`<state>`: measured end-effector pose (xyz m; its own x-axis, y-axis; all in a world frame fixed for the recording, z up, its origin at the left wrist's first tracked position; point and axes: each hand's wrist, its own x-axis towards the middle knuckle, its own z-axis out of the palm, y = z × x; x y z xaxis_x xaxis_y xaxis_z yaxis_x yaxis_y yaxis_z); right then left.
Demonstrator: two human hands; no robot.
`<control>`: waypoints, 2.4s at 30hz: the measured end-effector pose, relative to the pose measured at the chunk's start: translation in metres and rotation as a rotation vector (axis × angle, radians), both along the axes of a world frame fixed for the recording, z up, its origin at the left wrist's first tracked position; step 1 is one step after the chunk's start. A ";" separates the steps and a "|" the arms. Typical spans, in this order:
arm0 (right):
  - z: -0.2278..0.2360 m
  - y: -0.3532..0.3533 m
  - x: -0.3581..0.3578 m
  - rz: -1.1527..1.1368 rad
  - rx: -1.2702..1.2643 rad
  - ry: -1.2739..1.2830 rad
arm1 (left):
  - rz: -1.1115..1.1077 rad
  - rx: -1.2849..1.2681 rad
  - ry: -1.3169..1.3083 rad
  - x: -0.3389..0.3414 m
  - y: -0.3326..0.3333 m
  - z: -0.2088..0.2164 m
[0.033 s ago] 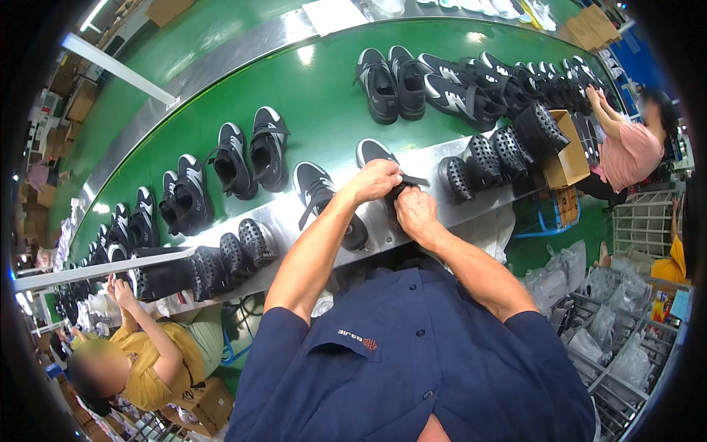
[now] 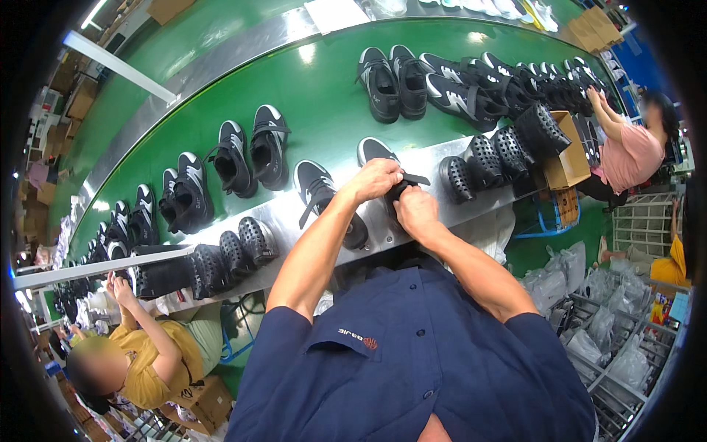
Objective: The person inserts plastic shoe trees into shoes by hand and places the shoes onto the conveyor line.
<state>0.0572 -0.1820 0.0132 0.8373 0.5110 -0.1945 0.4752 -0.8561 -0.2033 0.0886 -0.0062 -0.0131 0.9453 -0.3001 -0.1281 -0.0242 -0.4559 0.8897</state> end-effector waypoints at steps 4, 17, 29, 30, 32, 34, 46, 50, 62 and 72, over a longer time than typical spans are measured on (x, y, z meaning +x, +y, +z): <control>0.013 -0.032 0.011 -0.108 0.500 0.078 | 0.313 -0.054 -0.166 -0.023 -0.006 0.000; -0.071 -0.009 0.046 -0.162 0.174 0.024 | 0.666 0.328 0.129 -0.067 -0.069 -0.002; -0.051 -0.011 0.052 -0.038 0.098 0.158 | 0.850 0.227 -0.031 -0.118 -0.021 -0.051; -0.043 -0.015 0.051 -0.057 0.058 0.202 | 0.816 0.190 0.095 -0.116 -0.024 -0.036; -0.021 -0.031 0.051 -0.013 0.037 0.243 | 0.860 0.197 0.124 -0.129 -0.025 -0.022; -0.007 -0.061 0.045 0.036 0.076 0.280 | 0.924 0.139 0.075 -0.165 -0.007 0.006; 0.042 -0.026 -0.027 -0.186 0.408 0.860 | 1.469 1.219 0.139 -0.404 0.254 -0.022; 0.041 -0.011 -0.034 -0.046 0.394 0.856 | 1.485 1.140 0.243 -0.426 0.268 -0.033; 0.053 0.082 -0.073 -0.248 0.929 1.367 | 1.028 0.656 -0.423 -0.248 0.013 0.093; 0.079 0.003 -0.027 -0.068 0.504 1.275 | 0.734 -0.776 0.141 -0.133 0.000 0.064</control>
